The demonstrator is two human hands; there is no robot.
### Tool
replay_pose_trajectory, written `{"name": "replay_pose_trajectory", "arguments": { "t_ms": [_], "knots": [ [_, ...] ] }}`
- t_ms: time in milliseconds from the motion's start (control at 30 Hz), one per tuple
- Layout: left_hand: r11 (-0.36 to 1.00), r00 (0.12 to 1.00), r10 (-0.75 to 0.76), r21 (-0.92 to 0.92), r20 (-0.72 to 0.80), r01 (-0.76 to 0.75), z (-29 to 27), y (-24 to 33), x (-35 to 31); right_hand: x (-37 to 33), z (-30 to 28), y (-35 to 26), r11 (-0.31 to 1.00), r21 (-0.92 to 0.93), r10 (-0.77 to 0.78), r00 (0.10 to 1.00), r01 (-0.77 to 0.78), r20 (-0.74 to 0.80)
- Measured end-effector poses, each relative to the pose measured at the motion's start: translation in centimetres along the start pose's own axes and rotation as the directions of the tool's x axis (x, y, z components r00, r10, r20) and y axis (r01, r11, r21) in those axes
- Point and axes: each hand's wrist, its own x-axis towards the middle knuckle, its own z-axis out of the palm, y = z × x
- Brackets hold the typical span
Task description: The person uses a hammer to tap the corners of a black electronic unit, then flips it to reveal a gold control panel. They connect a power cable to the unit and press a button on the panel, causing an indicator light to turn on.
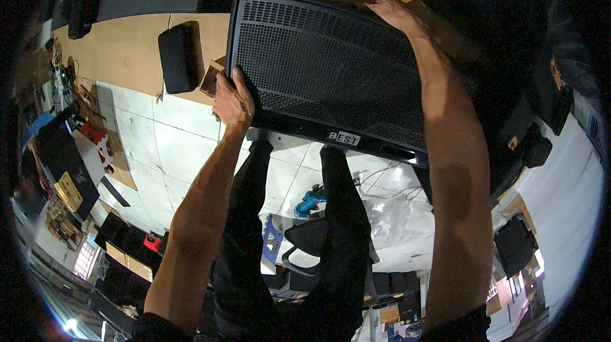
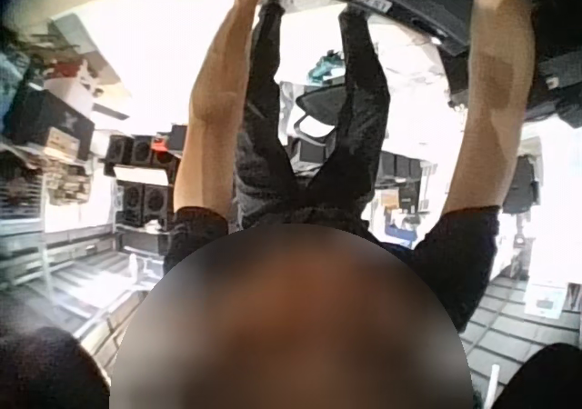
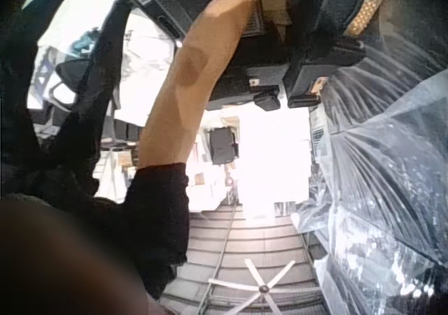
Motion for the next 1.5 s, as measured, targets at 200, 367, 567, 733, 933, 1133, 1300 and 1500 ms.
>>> {"name": "replay_pose_trajectory", "arguments": {
  "t_ms": [200, 367, 567, 733, 933, 1133, 1300, 1500],
  "knots": [
    [0.969, 0.995, 0.079, -0.237, 0.061, -0.062, -1.4, -2.3, -3.6, -5.4, 0.7, -0.3, 0.993, 0.116, 0.031, 0.994, -0.019, -0.103],
    [0.265, 0.665, -0.674, -0.735, 0.322, 0.624, 2.0, -8.2, -9.2, -11.1, 2.3, -2.7, 0.987, 0.133, 0.112, 0.986, -0.095, -0.121],
    [-0.375, 0.607, -0.41, -0.733, 0.68, 0.568, 5.8, -11.5, -13.2, -14.7, 3.2, -2.3, 0.992, 0.118, 0.043, 0.999, -0.044, 0.01],
    [-0.332, 0.402, -0.657, -0.724, 0.638, 0.605, 5.3, -11.0, -13.6, -16.8, 2.4, -2.8, 0.984, 0.048, 0.147, 0.926, -0.174, 0.347],
    [-0.405, 0.688, -0.455, -0.819, 0.566, 0.407, 3.8, -12.3, -16.4, -26.1, 8.9, -0.7, 0.982, 0.139, -0.131, 0.991, 0.131, -0.004],
    [-0.176, 0.672, -0.347, -0.75, 0.654, 0.638, 0.1, -13.1, -14.3, -37.1, 11.6, -2.4, 0.947, 0.317, -0.028, 0.997, 0.052, -0.078],
    [0.212, 0.604, -0.246, -0.566, 0.758, 0.797, -0.9, -11.9, -10.6, -42.9, 11.0, -5.6, 0.911, 0.407, 0.117, 0.987, -0.065, -0.106],
    [0.71, 0.544, -0.201, -0.261, 0.814, 0.653, 2.9, -10.2, -3.8, -46.5, 9.6, -8.2, 0.745, 0.585, 0.383, 0.924, -0.319, 0.015]
  ]
}}
